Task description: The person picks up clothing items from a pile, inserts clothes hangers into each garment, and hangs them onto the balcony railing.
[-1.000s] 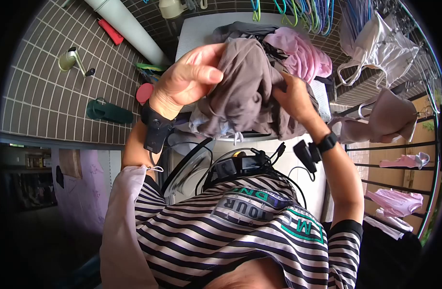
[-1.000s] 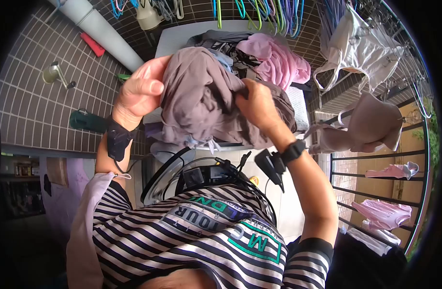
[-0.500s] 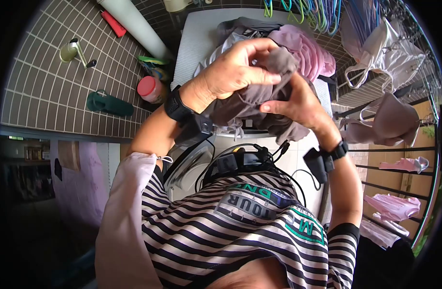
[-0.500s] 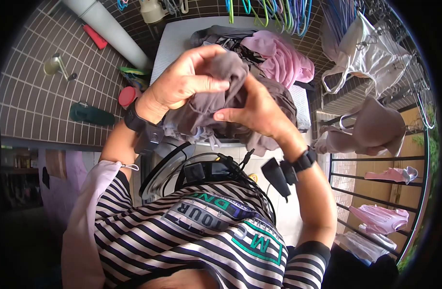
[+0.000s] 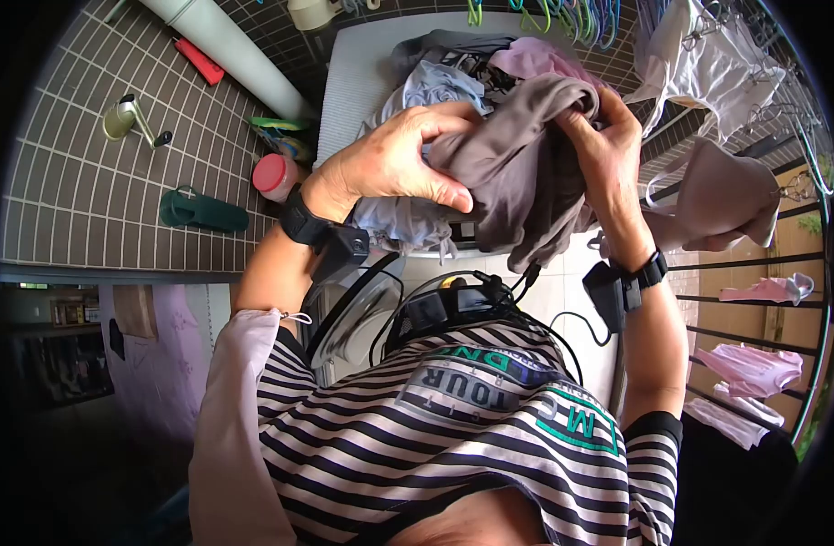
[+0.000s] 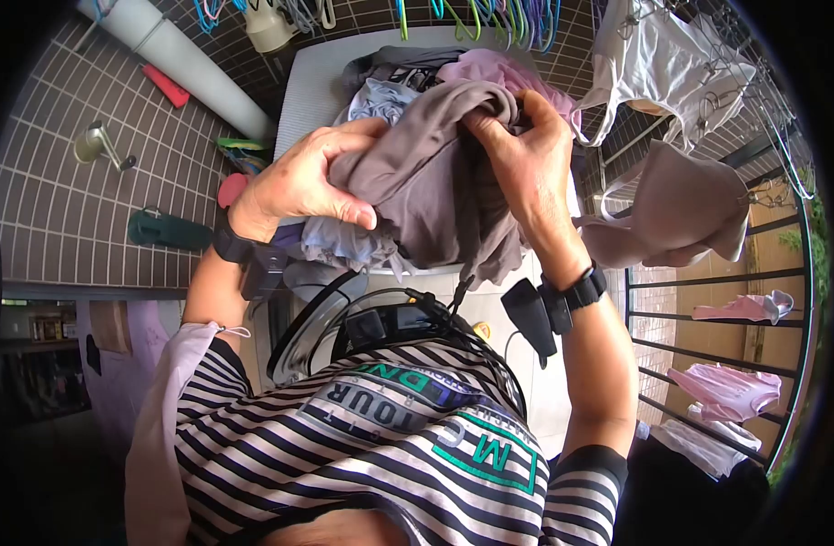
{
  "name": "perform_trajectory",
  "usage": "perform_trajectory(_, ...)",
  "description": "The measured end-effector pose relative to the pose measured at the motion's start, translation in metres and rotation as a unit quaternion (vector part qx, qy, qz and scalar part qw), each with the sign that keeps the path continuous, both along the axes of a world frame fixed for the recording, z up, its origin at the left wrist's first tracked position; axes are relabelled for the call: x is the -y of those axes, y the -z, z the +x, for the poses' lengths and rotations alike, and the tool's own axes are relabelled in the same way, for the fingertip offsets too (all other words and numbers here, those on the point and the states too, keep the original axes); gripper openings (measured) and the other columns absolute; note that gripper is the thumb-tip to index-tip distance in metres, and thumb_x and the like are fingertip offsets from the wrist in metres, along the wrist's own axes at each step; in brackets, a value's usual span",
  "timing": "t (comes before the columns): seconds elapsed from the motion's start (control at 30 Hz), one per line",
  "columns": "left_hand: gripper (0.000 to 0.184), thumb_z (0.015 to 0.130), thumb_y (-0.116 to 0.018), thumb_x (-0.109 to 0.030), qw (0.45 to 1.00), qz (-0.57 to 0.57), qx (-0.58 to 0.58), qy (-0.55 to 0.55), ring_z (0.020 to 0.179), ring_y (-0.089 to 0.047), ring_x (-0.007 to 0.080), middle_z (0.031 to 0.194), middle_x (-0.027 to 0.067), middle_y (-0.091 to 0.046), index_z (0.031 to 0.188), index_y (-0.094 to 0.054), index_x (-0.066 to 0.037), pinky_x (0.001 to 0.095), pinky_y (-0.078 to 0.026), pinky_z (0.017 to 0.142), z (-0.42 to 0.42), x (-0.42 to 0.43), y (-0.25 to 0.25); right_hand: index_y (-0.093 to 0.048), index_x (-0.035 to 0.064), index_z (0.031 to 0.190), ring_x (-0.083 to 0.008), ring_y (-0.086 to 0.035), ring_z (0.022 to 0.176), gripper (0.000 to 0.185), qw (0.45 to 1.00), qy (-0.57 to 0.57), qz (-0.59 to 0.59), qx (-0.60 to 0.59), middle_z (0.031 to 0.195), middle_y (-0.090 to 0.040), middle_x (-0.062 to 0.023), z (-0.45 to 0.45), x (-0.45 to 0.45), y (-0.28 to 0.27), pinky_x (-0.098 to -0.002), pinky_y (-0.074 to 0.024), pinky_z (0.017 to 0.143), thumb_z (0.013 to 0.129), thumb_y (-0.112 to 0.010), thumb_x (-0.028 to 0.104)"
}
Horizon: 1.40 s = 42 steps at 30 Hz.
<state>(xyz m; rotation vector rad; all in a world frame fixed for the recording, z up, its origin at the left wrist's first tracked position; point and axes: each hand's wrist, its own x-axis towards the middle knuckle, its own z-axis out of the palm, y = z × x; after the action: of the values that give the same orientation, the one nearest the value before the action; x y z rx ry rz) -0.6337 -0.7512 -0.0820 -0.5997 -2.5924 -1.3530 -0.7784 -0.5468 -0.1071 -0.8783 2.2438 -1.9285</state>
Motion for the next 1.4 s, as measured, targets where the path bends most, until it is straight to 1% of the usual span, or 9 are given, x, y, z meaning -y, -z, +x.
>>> perform_trajectory(0.13,0.073,0.059,-0.091,-0.032,0.923,0.272,0.268,0.048,0.107,-0.057,0.0169,0.120,0.0151,-0.058,0.111,-0.059,0.007,0.0314,-0.046,0.091,0.013,-0.005,-0.006,-0.066,-0.0027,0.091,-0.0100,-0.060,0.071,0.034,0.999,-0.001,0.042,-0.005,0.078,-0.068,-0.0068,-0.009,0.006,0.008,-0.0266,-0.0476,0.067,0.077,-0.074,0.027)
perform_trajectory(0.27,0.068,0.080,-0.075,-0.035,0.810,0.552,0.193,0.051,0.109,-0.057,0.0203,0.121,0.0122,-0.059,0.130,-0.047,0.002,0.0343,-0.045,0.096,0.012,-0.032,0.026,-0.066,-0.0026,0.096,-0.0103,-0.061,0.074,0.027,0.996,-0.052,0.000,0.079,0.083,-0.068,-0.0047,0.001,0.008,-0.004,-0.0259,-0.0490,0.070,0.083,-0.069,0.021)
perform_trajectory(0.5,0.053,0.097,-0.037,-0.029,0.404,0.836,0.298,0.222,0.131,-0.039,0.0399,0.144,0.0212,-0.040,0.142,-0.034,-0.001,0.0566,-0.028,0.109,-0.004,-0.031,0.092,-0.062,-0.0017,0.107,-0.0142,-0.065,0.081,0.025,0.948,-0.066,-0.124,0.287,0.095,-0.067,-0.0087,-0.004,0.008,0.001,-0.0281,-0.0529,0.073,0.087,-0.063,0.013)
perform_trajectory(0.63,0.046,0.099,-0.035,-0.025,0.400,0.791,0.336,0.317,0.130,-0.042,0.0291,0.143,0.0149,-0.042,0.139,-0.039,-0.002,0.0456,-0.033,0.109,0.006,-0.051,0.127,-0.063,-0.0042,0.099,-0.0116,-0.064,0.077,0.020,0.964,-0.071,-0.086,0.240,0.089,-0.067,-0.0073,-0.026,0.001,0.018,-0.0246,-0.0519,0.066,0.087,-0.062,0.011)
perform_trajectory(0.7,0.061,0.082,-0.069,-0.025,0.719,0.575,0.388,-0.043,0.117,-0.053,0.0227,0.132,0.0137,-0.053,0.133,-0.045,0.000,0.0354,-0.041,0.101,0.007,-0.064,0.068,-0.063,-0.0048,0.101,-0.0110,-0.063,0.077,0.022,0.982,-0.085,-0.053,0.158,0.087,-0.067,-0.0054,-0.017,0.010,0.025,-0.0235,-0.0503,0.066,0.085,-0.064,0.011)
perform_trajectory(0.77,0.067,0.078,-0.073,-0.018,0.997,0.061,0.029,0.024,0.117,-0.053,0.0238,0.131,0.0138,-0.052,0.134,-0.043,0.002,0.0353,-0.040,0.101,0.002,-0.039,0.075,-0.063,-0.0063,0.101,-0.0141,-0.060,0.072,0.038,0.998,-0.053,0.020,0.014,0.081,-0.066,-0.0082,-0.014,0.023,0.043,-0.0289,-0.0495,0.068,0.076,-0.073,0.021)
perform_trajectory(0.8,0.075,0.067,-0.081,-0.018,0.991,-0.006,-0.132,0.023,0.117,-0.051,0.0329,0.129,0.0175,-0.048,0.129,-0.045,0.003,0.0391,-0.039,0.101,0.004,-0.035,0.075,-0.063,-0.0062,0.101,-0.0151,-0.060,0.071,0.042,0.995,-0.083,0.048,-0.007,0.080,-0.065,-0.0093,-0.022,0.022,0.053,-0.0298,-0.0492,0.067,0.073,-0.075,0.024)
perform_trajectory(1.27,0.077,0.067,-0.080,-0.020,0.746,0.651,0.129,0.050,0.123,-0.047,0.0297,0.130,0.0165,-0.049,0.132,-0.044,0.002,0.0386,-0.037,0.106,-0.008,-0.016,0.046,-0.048,-0.0007,0.130,-0.0129,-0.056,0.112,0.049,0.846,-0.322,-0.210,0.369,0.127,-0.057,-0.0078,-0.001,-0.028,0.016,-0.0282,-0.0455,0.098,0.084,-0.064,-0.001)
perform_trajectory(1.4,0.074,0.069,-0.078,-0.018,0.721,0.673,0.146,0.079,0.122,-0.048,0.0290,0.129,0.0163,-0.050,0.131,-0.044,0.002,0.0385,-0.038,0.105,-0.008,-0.016,0.052,-0.054,-0.0009,0.121,-0.0110,-0.057,0.103,0.043,0.910,-0.324,-0.144,0.215,0.116,-0.061,-0.0047,0.021,-0.022,0.017,-0.0270,-0.0459,0.093,0.081,-0.068,0.007)
